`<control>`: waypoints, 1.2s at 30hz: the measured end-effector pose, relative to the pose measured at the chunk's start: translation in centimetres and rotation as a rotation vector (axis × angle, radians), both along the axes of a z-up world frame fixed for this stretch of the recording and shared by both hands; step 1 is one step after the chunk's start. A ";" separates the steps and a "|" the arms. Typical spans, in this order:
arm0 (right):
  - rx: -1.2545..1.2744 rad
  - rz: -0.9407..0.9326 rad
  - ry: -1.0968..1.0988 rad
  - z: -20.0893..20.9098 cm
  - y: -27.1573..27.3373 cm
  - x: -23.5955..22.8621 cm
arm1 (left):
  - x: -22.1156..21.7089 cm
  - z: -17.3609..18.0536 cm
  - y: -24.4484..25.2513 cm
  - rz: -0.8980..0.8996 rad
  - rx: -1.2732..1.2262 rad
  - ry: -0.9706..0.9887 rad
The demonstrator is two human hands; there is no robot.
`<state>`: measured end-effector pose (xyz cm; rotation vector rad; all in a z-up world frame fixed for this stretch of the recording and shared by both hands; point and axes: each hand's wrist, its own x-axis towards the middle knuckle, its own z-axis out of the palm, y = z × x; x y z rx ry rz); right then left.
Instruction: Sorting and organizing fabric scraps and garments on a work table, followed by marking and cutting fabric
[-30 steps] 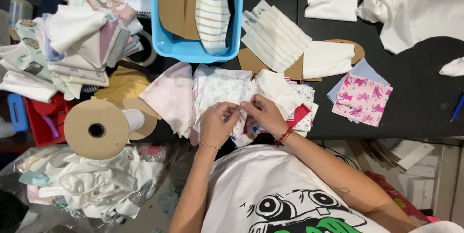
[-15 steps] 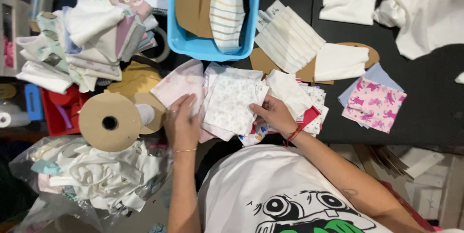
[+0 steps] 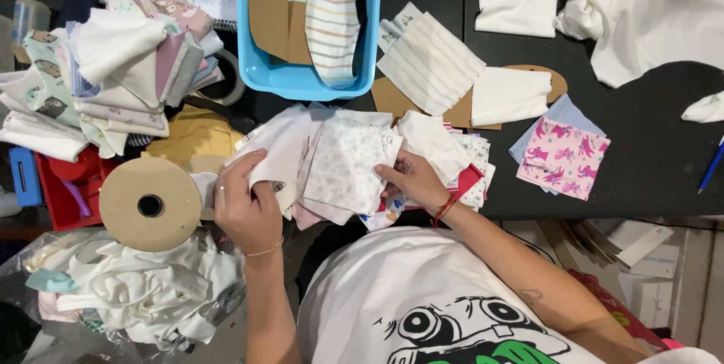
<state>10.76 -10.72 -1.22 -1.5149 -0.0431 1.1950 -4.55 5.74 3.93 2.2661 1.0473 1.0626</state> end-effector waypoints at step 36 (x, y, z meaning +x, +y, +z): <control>0.249 -0.671 -0.082 7.1 -5.8 10.1 | 1.9 7.6 -3.8 -0.058 -1.049 -0.042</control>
